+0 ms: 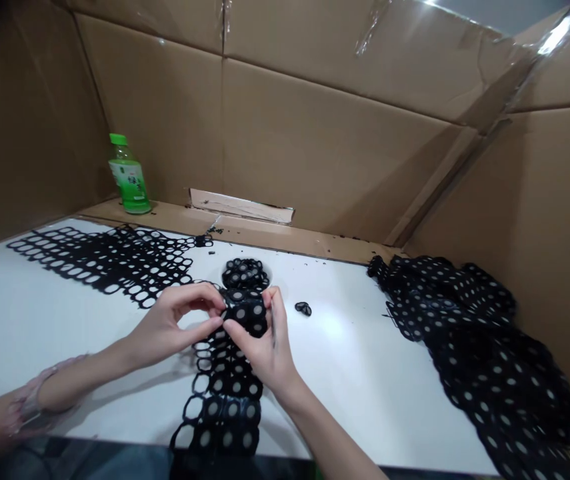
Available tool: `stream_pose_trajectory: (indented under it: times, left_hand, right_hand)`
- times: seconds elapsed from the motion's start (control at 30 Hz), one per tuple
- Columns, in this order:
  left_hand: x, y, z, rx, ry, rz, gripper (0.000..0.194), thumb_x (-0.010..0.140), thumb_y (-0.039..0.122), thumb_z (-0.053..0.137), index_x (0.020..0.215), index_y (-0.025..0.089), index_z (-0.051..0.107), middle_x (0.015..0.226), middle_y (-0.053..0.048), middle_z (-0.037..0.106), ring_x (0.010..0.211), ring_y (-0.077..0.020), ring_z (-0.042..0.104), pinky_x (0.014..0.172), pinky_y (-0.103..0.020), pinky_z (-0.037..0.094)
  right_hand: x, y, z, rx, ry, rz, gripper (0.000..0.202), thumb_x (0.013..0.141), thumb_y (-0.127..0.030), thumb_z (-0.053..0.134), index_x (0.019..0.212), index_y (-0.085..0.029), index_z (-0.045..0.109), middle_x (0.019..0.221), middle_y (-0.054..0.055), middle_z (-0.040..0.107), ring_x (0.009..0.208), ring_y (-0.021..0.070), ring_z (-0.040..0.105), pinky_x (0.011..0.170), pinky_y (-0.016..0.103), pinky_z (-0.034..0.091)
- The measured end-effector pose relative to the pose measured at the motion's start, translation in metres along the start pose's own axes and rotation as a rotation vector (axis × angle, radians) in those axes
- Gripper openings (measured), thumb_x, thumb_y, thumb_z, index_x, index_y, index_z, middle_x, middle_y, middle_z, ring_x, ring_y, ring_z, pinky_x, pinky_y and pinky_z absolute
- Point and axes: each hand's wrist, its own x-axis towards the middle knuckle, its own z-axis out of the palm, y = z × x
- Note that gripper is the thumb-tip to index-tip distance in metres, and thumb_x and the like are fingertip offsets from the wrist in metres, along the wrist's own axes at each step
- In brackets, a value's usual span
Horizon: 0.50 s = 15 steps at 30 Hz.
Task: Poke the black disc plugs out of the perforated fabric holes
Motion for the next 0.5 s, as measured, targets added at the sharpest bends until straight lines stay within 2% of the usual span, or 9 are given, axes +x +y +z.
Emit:
stream_pose_trajectory:
  times: [0.1, 0.2, 0.37, 0.5]
  left_hand:
    - [0.0007, -0.0011, -0.0008, 0.017, -0.008, -0.014, 0.016, 0.074, 0.025, 0.068, 0.08, 0.012, 0.062, 0.074, -0.004, 0.063, 0.065, -0.0128, 0.06, 0.064, -0.023, 0.054]
    - [0.0004, -0.0036, -0.0003, 0.028, -0.038, -0.043, 0.017, 0.078, 0.028, 0.066, 0.081, 0.012, 0.063, 0.077, -0.006, 0.066, 0.068, -0.0139, 0.062, 0.066, -0.024, 0.055]
    - [-0.0019, -0.0049, 0.0014, 0.039, -0.081, 0.008, 0.013, 0.083, 0.024, 0.058, 0.087, 0.013, 0.063, 0.085, -0.006, 0.067, 0.076, -0.0144, 0.064, 0.072, -0.023, 0.055]
    - [-0.0038, -0.0029, 0.0048, -0.008, -0.067, -0.057, 0.01, 0.083, 0.02, 0.053, 0.084, 0.013, 0.061, 0.08, -0.004, 0.064, 0.073, -0.0131, 0.061, 0.069, -0.021, 0.053]
  right_hand:
    - [-0.0006, 0.0001, 0.0001, -0.018, -0.018, -0.01, 0.036, 0.075, -0.023, 0.065, 0.078, -0.025, 0.029, 0.074, -0.006, 0.027, 0.063, 0.012, 0.033, 0.058, 0.024, 0.034]
    - [-0.0008, 0.001, 0.0004, -0.033, 0.009, -0.024, 0.036, 0.076, -0.024, 0.065, 0.077, -0.025, 0.03, 0.074, -0.005, 0.027, 0.063, 0.0123, 0.033, 0.058, 0.025, 0.034]
    - [0.0001, 0.0029, 0.0009, 0.016, 0.004, -0.008, 0.036, 0.076, -0.025, 0.066, 0.078, -0.025, 0.03, 0.075, -0.005, 0.027, 0.065, 0.0121, 0.032, 0.06, 0.024, 0.033]
    - [-0.0004, 0.0029, 0.0011, 0.046, -0.017, -0.005, 0.034, 0.076, -0.026, 0.066, 0.08, -0.025, 0.032, 0.077, -0.005, 0.027, 0.067, 0.0121, 0.033, 0.061, 0.024, 0.034]
